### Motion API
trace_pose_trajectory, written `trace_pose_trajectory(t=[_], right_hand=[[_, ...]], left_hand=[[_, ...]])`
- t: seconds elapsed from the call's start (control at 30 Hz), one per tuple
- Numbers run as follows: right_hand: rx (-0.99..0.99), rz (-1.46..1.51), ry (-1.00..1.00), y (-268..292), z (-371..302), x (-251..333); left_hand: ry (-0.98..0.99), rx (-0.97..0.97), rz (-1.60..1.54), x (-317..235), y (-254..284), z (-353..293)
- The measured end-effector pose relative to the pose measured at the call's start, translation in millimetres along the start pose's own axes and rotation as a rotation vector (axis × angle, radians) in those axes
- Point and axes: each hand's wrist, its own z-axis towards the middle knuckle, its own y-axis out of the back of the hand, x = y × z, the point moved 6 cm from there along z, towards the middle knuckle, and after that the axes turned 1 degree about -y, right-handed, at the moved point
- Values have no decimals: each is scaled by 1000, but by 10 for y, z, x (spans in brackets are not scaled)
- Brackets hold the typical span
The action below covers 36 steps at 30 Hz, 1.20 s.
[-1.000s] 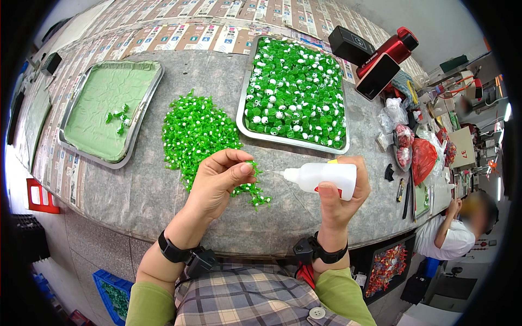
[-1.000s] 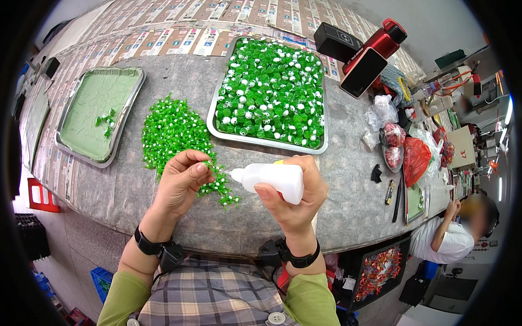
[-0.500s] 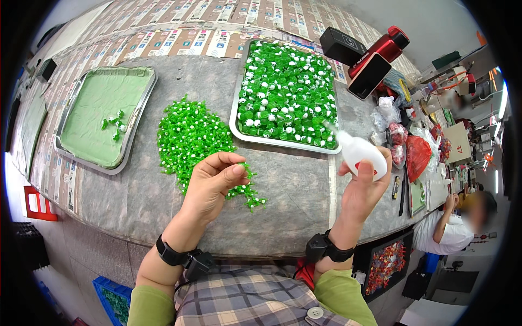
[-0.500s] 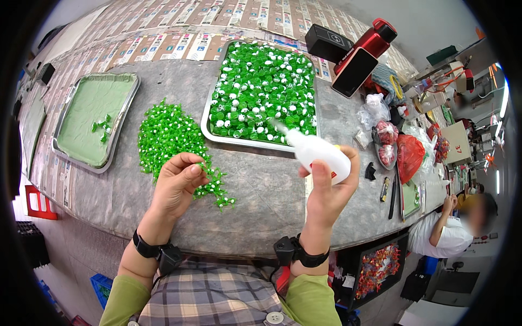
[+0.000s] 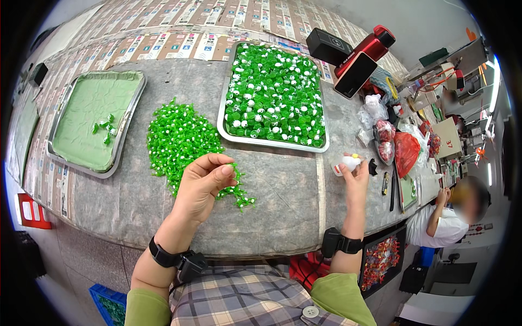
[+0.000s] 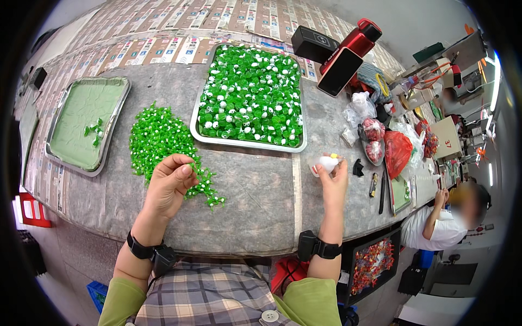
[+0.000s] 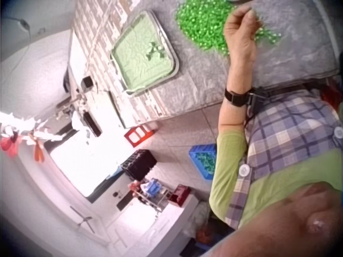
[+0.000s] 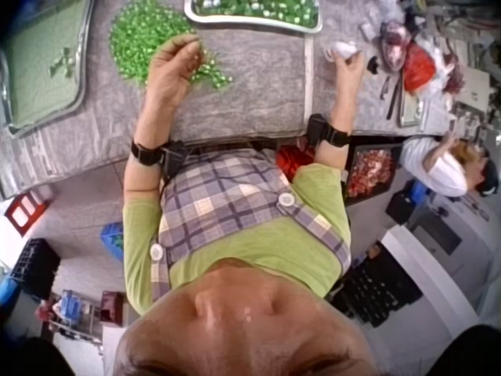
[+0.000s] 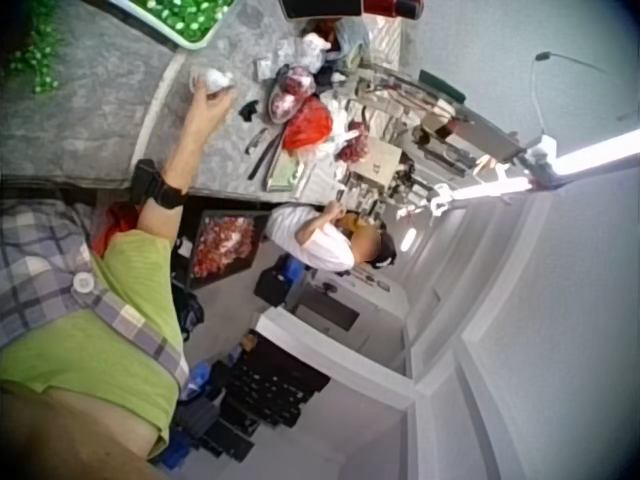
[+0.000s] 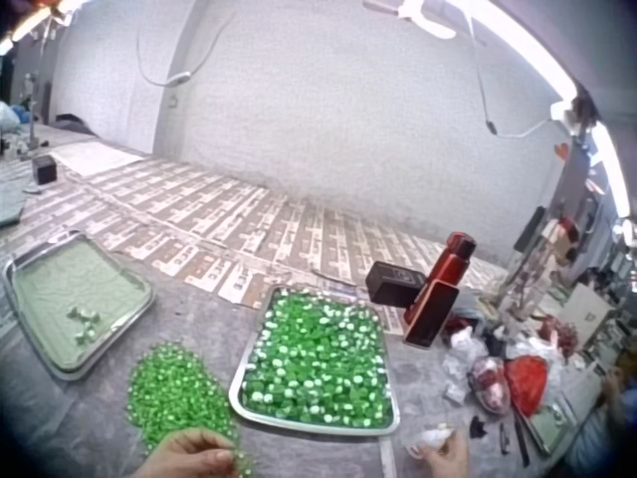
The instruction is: The person pours green plastic pieces from a tray onto the table, applies glue to them from a bottle, and attaches white plastic pieces to the green pieces before placing the assembled items into a tray.
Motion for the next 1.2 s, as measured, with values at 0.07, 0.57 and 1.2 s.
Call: trace_pose_trajectory(t=[0.07,0.57,1.2], right_hand=[[-470,-869,487,45,-152,548],[235,-920,679,-1783,283,955],[716,79,169,-1824,-585,897]], left_hand=[[4,8,-5,12,1,9],[16,-2,-14,17,6,26],[25,139,16,33,-108,14]])
